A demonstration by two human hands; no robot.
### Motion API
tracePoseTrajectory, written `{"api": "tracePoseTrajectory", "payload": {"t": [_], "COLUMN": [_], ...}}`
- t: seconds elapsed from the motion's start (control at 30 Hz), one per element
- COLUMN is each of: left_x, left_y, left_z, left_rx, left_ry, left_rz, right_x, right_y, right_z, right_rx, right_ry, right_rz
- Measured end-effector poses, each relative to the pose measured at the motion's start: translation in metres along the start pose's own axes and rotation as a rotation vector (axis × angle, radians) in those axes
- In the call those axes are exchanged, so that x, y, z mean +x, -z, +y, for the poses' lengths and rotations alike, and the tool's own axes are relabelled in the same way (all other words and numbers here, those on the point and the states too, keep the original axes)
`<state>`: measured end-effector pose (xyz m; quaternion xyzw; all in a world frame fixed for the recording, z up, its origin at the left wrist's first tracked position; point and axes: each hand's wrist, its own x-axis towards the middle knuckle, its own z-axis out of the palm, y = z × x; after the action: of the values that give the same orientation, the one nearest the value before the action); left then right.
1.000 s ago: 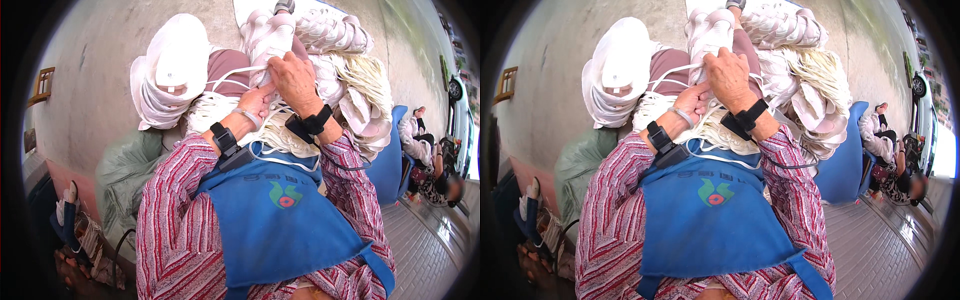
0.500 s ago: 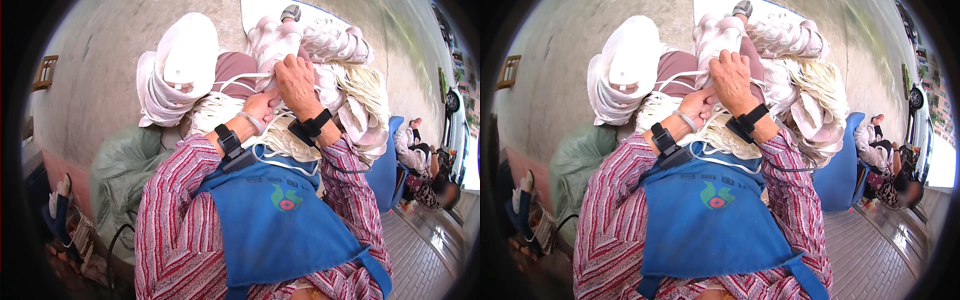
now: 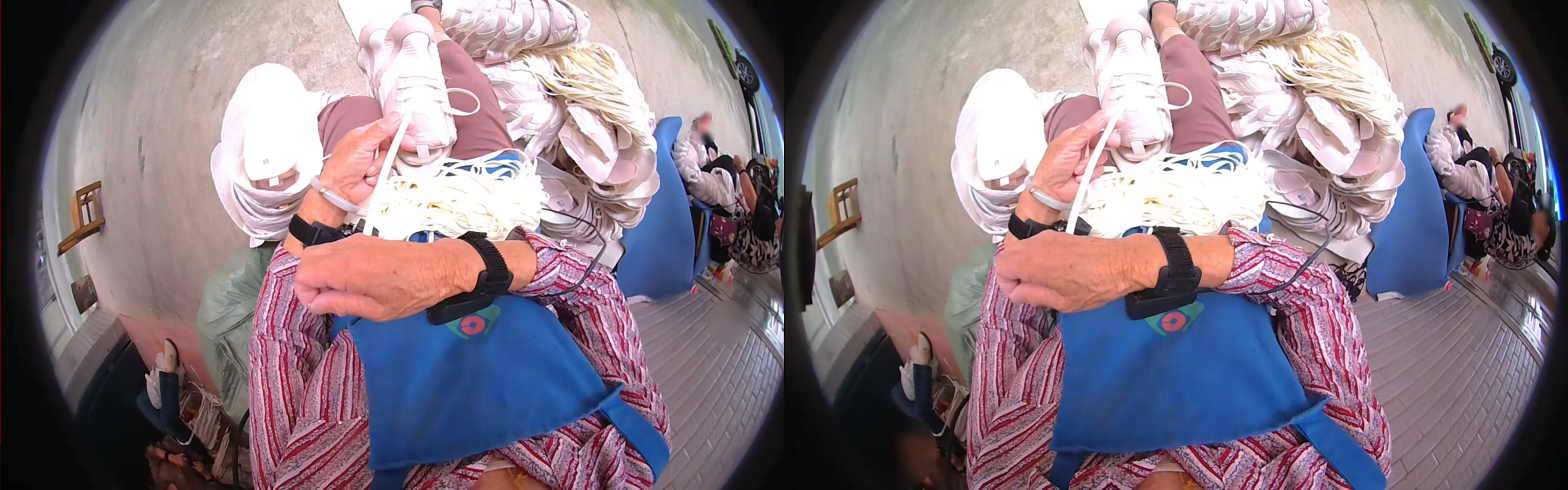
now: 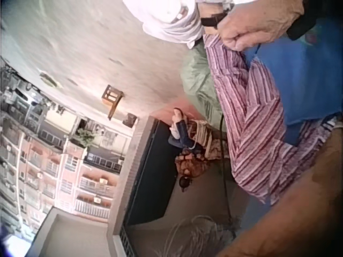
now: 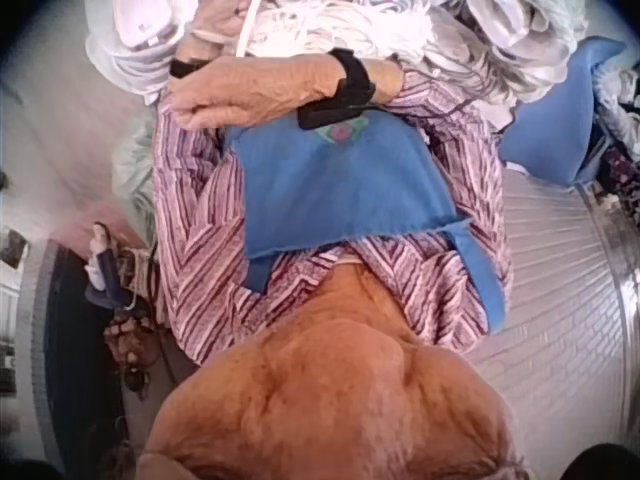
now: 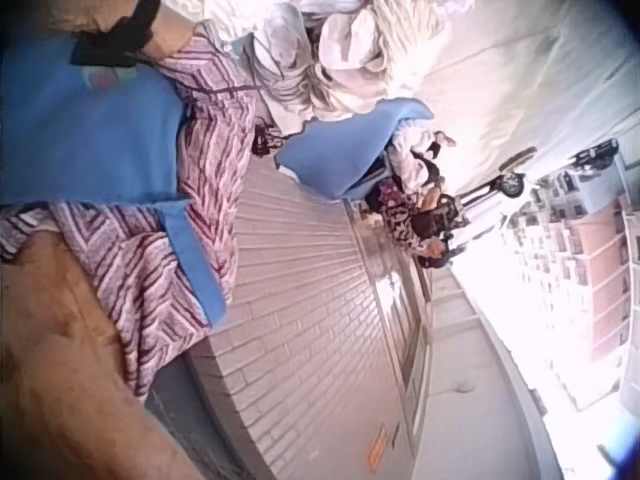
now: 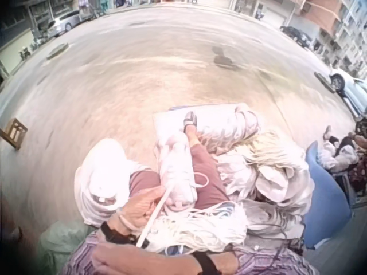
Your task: The recorder is lacing and organizing white sneakers in a factory or assembly setting.
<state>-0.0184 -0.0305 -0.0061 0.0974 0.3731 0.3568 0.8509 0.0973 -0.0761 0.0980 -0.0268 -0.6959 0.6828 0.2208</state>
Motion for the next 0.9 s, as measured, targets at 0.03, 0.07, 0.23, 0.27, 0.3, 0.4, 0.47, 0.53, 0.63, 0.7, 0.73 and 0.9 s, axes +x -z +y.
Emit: {"api": "tracePoseTrajectory", "payload": {"t": [0.03, 0.07, 0.23, 0.27, 0.3, 0.4, 0.47, 0.53, 0.63, 0.7, 0.73, 0.9], "left_x": [-0.002, -0.003, -0.060, -0.073, -0.087, -0.098, -0.105, -0.098, -0.086, -0.077, -0.072, -0.040], "left_y": [-0.016, -0.016, -0.013, 0.001, 0.014, 0.022, 0.025, 0.024, 0.012, 0.017, 0.019, -0.008], "left_z": [0.004, 0.003, 0.022, 0.030, 0.032, 0.035, 0.031, 0.026, 0.022, 0.018, 0.017, 0.018], "left_rx": [0.049, 0.063, 0.476, 0.540, 0.577, 0.718, 0.817, 0.939, 1.097, 1.134, 1.169, 1.239], "left_ry": [-0.003, 0.011, -0.102, -0.087, -0.064, 0.044, 0.118, 0.168, 0.143, 0.004, -0.137, -0.537], "left_rz": [0.094, 0.088, 0.142, 0.081, 0.092, 0.106, 0.137, 0.071, 0.176, 0.243, 0.305, 0.577], "right_x": [0.005, 0.010, -0.003, -0.012, -0.022, -0.061, -0.081, -0.092, -0.092, -0.086, -0.084, -0.076], "right_y": [-0.011, -0.021, -0.006, 0.002, 0.009, 0.064, 0.086, 0.106, 0.121, 0.123, 0.124, 0.125], "right_z": [-0.003, -0.007, -0.030, -0.023, -0.014, -0.001, 0.026, 0.046, 0.066, 0.077, 0.079, 0.083], "right_rx": [-0.005, 0.043, 0.088, 0.037, -0.005, -0.360, -0.433, -0.585, -0.859, -0.989, -0.986, -1.187], "right_ry": [0.005, 0.057, 0.059, 0.086, 0.117, -0.231, -0.402, -0.451, -0.350, -0.315, -0.313, -0.353], "right_rz": [0.023, -0.023, -0.153, 0.039, 0.215, 0.384, 0.633, 0.713, 0.730, 0.720, 0.716, 0.630]}}
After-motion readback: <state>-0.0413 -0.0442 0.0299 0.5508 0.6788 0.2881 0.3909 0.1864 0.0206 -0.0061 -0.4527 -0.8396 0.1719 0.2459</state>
